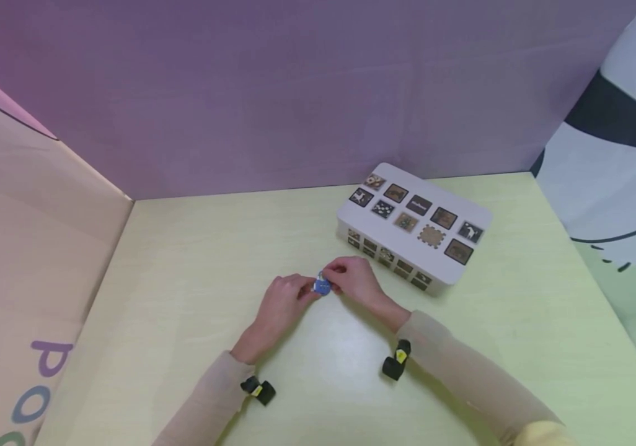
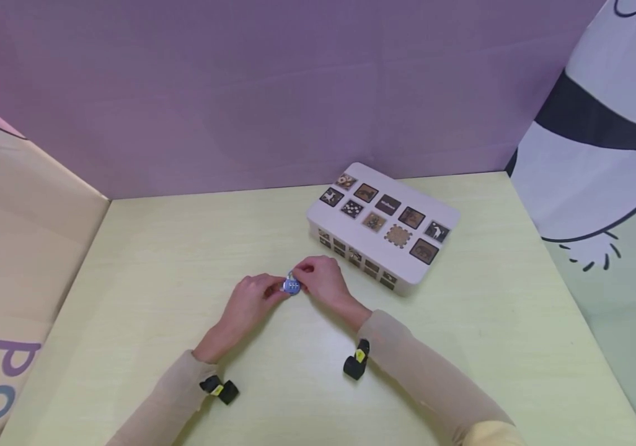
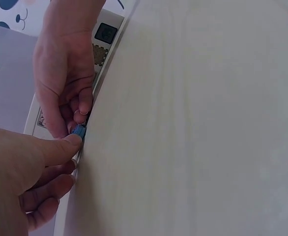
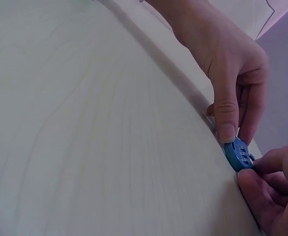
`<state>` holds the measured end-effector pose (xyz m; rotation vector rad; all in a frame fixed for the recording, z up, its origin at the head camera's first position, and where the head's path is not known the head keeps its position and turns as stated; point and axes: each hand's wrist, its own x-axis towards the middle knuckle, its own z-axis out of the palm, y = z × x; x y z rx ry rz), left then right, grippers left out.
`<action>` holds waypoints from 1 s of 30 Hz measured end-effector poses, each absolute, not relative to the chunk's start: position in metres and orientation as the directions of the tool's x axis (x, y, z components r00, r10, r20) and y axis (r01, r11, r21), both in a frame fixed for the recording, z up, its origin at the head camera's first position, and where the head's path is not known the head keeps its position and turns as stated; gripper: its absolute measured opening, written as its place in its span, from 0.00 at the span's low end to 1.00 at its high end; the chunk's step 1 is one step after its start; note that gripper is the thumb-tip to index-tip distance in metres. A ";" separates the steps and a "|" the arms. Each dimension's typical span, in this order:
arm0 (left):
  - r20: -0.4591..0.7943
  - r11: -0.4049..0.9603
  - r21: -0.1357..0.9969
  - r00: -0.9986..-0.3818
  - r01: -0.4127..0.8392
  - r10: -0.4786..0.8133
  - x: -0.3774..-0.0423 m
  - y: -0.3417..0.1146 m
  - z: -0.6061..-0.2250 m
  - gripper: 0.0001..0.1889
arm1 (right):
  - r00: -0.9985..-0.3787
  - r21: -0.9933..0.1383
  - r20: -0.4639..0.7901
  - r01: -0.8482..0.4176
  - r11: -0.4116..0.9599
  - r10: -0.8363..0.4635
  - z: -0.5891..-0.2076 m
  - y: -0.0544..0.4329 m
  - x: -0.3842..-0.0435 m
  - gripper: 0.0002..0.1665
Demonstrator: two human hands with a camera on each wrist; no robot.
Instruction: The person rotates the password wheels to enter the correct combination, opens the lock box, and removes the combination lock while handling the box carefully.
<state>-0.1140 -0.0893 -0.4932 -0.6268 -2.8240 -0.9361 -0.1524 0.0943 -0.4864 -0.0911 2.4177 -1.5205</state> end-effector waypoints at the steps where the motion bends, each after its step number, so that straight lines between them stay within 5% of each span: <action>1: 0.218 0.728 0.548 -0.911 0.411 0.350 -0.114 -0.089 -0.493 0.10 | -0.958 -0.892 -0.204 0.096 0.442 -0.202 -0.487 0.094 -0.152 0.07; 30: 0.197 0.719 0.573 -0.918 0.392 0.344 -0.112 -0.089 -0.492 0.10 | -0.968 -0.883 -0.156 0.048 0.466 -0.198 -0.489 0.093 -0.149 0.06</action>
